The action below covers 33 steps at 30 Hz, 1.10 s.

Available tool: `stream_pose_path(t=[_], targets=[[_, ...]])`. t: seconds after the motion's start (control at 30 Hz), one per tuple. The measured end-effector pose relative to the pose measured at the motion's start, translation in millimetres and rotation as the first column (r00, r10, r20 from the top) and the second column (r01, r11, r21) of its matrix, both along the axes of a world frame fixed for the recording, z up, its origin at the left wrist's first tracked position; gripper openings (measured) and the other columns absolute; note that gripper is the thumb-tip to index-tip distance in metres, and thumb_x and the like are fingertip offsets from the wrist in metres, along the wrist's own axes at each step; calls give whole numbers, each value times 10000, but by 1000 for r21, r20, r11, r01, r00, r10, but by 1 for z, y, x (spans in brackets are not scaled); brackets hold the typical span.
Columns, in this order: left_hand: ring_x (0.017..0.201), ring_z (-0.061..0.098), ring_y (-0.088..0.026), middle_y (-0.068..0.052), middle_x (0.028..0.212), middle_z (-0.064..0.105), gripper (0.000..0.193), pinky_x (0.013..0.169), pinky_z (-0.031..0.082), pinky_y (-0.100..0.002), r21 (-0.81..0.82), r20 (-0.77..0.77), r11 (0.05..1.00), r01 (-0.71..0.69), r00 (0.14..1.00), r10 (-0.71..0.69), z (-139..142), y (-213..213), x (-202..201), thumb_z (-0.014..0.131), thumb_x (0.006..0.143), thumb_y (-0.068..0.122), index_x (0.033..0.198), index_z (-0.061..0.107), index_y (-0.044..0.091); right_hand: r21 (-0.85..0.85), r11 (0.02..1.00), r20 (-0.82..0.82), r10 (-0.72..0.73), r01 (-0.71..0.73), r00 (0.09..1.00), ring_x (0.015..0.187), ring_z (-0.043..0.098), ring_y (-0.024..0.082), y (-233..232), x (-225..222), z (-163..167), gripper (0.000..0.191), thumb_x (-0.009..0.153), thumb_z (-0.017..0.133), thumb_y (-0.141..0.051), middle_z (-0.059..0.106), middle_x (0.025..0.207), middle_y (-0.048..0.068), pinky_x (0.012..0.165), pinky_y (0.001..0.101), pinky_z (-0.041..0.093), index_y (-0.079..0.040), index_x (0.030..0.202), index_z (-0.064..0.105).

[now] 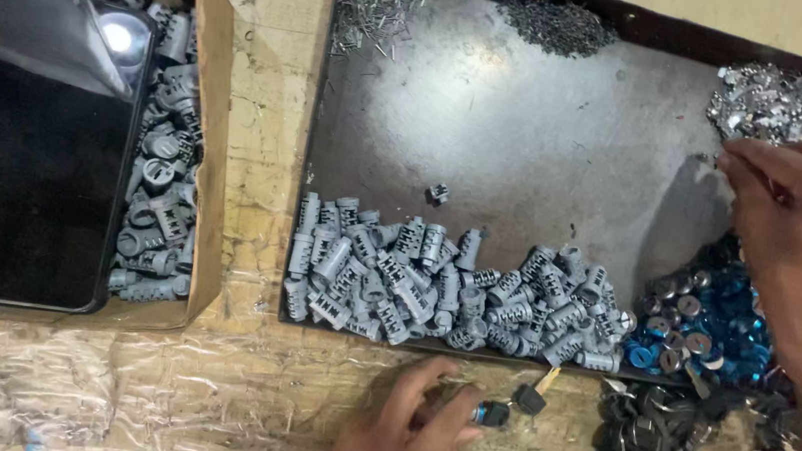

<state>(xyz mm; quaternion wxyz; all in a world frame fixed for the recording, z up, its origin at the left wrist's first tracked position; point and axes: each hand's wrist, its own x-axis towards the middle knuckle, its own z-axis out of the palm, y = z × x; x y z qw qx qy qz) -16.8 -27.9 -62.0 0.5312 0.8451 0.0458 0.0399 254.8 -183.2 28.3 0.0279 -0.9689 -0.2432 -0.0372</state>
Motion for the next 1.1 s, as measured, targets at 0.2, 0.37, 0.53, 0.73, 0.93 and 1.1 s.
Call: stream_pose_path(t=[0.2,0.37,0.53,0.73,0.93,1.1], targets=[[692,716,-136,-84,834,759,82,587,559,-273,-392,-89,885,-251,968,235,7,25,9,820,857,80,898,759,43,-127,991,-55,44,-51,997,679,683,342,22,-8,2,96,966,752,-49,706,891,211,620,393,545,43,993,750],[497,537,-72,-85,683,704,120,432,401,-225,-842,-477,360,-403,866,-147,14,26,24,769,919,87,987,798,-7,-360,862,-423,191,-358,886,702,692,197,10,-84,4,44,872,747,-212,734,806,38,664,350,573,-194,907,765],[559,562,-66,-87,783,700,125,450,423,-245,-954,-296,171,-245,860,-417,15,28,28,745,973,42,1033,751,-67,-47,512,-143,846,-858,513,816,706,249,-31,-140,-1,395,718,673,-112,671,932,57,754,377,583,-72,1110,698],[512,583,-72,-109,757,749,82,408,415,-233,-890,-397,271,-367,916,-61,11,23,14,755,912,-4,947,779,-74,285,762,-123,631,-581,766,733,677,142,-13,-75,-18,293,883,719,-199,746,929,56,625,308,516,-74,1143,773],[643,611,-51,-94,796,758,41,535,437,-217,-770,-327,511,-381,924,197,9,12,11,789,853,-13,887,789,-37,261,869,73,415,-419,907,823,723,220,25,17,-41,148,1019,796,-52,739,1008,155,649,276,553,7,1154,776],[683,604,-93,-73,781,709,15,630,469,-250,-785,-256,520,-335,941,220,12,19,11,721,848,-53,845,727,-40,198,890,50,410,-412,911,748,698,248,40,33,-46,137,964,805,-11,730,962,179,597,299,538,33,1090,773]])
